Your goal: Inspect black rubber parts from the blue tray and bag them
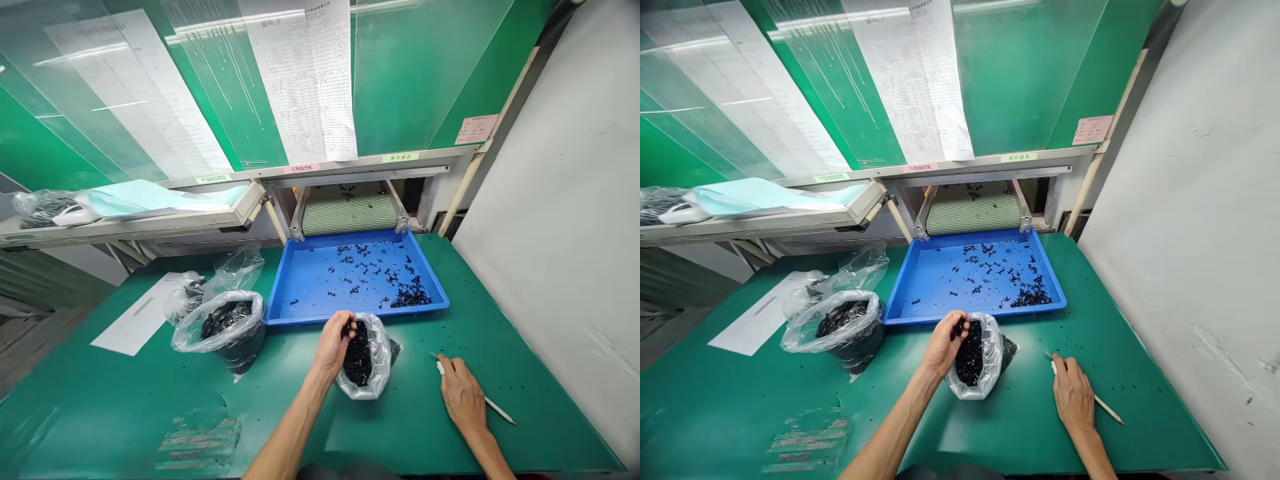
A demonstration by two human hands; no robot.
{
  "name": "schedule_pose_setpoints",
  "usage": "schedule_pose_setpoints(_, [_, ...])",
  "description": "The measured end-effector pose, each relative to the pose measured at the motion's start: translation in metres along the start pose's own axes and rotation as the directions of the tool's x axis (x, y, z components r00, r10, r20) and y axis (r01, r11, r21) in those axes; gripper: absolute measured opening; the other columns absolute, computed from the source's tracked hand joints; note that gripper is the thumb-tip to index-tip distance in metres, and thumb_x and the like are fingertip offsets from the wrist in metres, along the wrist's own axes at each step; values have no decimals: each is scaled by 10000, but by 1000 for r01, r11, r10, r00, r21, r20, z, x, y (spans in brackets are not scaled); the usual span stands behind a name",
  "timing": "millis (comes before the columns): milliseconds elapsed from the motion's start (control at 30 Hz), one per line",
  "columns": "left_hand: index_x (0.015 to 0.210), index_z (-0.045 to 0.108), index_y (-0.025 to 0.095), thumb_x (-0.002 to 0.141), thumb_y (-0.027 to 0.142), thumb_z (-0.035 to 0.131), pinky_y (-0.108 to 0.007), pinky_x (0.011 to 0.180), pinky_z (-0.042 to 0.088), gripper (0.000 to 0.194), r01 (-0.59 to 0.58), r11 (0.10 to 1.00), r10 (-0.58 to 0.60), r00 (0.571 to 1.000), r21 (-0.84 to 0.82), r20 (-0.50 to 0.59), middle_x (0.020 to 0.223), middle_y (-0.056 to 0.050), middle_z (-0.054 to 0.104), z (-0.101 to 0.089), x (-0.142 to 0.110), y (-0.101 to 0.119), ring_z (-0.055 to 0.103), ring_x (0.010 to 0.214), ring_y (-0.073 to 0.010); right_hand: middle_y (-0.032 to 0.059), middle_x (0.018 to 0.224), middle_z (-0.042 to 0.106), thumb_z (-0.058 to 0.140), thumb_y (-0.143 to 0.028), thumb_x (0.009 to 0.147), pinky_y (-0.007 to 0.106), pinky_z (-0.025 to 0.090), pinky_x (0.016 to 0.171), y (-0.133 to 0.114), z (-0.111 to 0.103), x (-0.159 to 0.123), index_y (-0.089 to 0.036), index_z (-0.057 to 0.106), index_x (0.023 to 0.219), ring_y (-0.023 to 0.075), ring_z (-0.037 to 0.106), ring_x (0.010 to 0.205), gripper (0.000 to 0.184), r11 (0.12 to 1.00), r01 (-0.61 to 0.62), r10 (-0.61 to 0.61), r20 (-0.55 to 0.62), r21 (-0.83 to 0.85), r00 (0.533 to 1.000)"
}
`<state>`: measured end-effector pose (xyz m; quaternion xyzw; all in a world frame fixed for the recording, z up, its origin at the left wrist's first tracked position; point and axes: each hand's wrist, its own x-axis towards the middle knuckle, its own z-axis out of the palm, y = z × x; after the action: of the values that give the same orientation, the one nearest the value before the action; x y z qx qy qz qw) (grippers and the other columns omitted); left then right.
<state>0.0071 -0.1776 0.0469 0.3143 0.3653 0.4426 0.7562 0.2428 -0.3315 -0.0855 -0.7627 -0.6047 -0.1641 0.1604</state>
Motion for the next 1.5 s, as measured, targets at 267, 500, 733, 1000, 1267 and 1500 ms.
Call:
schedule_pose_setpoints(267, [752, 569, 151, 814, 455, 507, -244, 753, 377, 317, -173, 913, 175, 984, 370, 28, 788, -36, 547, -4, 0, -19, 478, 762, -146, 57, 777, 472, 325, -135, 915, 291, 336, 632, -14, 2, -2, -156, 561, 1038, 163, 471, 699, 267, 999, 10, -9, 22, -47, 1000])
schedule_pose_setpoints(500, [906, 622, 195, 845, 446, 468, -304, 918, 351, 301, -251, 782, 171, 967, 571, 191, 979, -65, 630, 0, -9, -18, 539, 973, -195, 56, 782, 470, 349, -98, 885, 288, 315, 630, -21, 2, 2, -166, 573, 1001, 165, 457, 686, 261, 998, -56, 56, 31, -8, 998])
schedule_pose_setpoints(733, [999, 563, 198, 850, 414, 459, -322, 905, 376, 283, -350, 767, 345, 932, 537, 114, 1016, -68, 631, -25, -14, 8, 560, 976, -196, 75, 834, 519, 298, -138, 870, 259, 361, 581, -21, -10, 6, -152, 583, 1022, 155, 503, 679, 322, 970, -140, 123, 94, 198, 988])
schedule_pose_setpoints(1000, [1120, 533, 184, 753, 547, 514, -286, 640, 354, 517, -28, 308, 210, 977, 951, -39, 897, -59, 572, -64, -26, 5, 525, 707, -190, 51, 921, 582, 424, -337, 841, 264, 406, 708, -93, -60, 88, -180, 497, 1172, 164, 543, 813, 373, 731, -286, -21, 439, 620, 898])
schedule_pose_setpoints(1267, [843, 482, 164, 763, 260, 428, -211, 504, 266, 136, -22, 638, 87, 995, 770, -43, 604, 43, 385, -55, -33, 21, 355, 541, -102, -25, 619, 437, 322, -186, 810, 207, 265, 543, -95, -75, 116, -169, 433, 712, 103, 366, 578, 148, 705, -285, -81, 472, 650, 878])
schedule_pose_setpoints(1500, [836, 473, 177, 759, 207, 400, -213, 497, 238, 110, -18, 575, 59, 998, 818, -20, 573, 59, 349, -46, -41, 37, 309, 535, -96, -30, 616, 418, 357, -308, 866, 204, 254, 523, -85, -95, 122, -167, 488, 740, 104, 335, 584, 230, 711, -332, -67, 530, 620, 845])
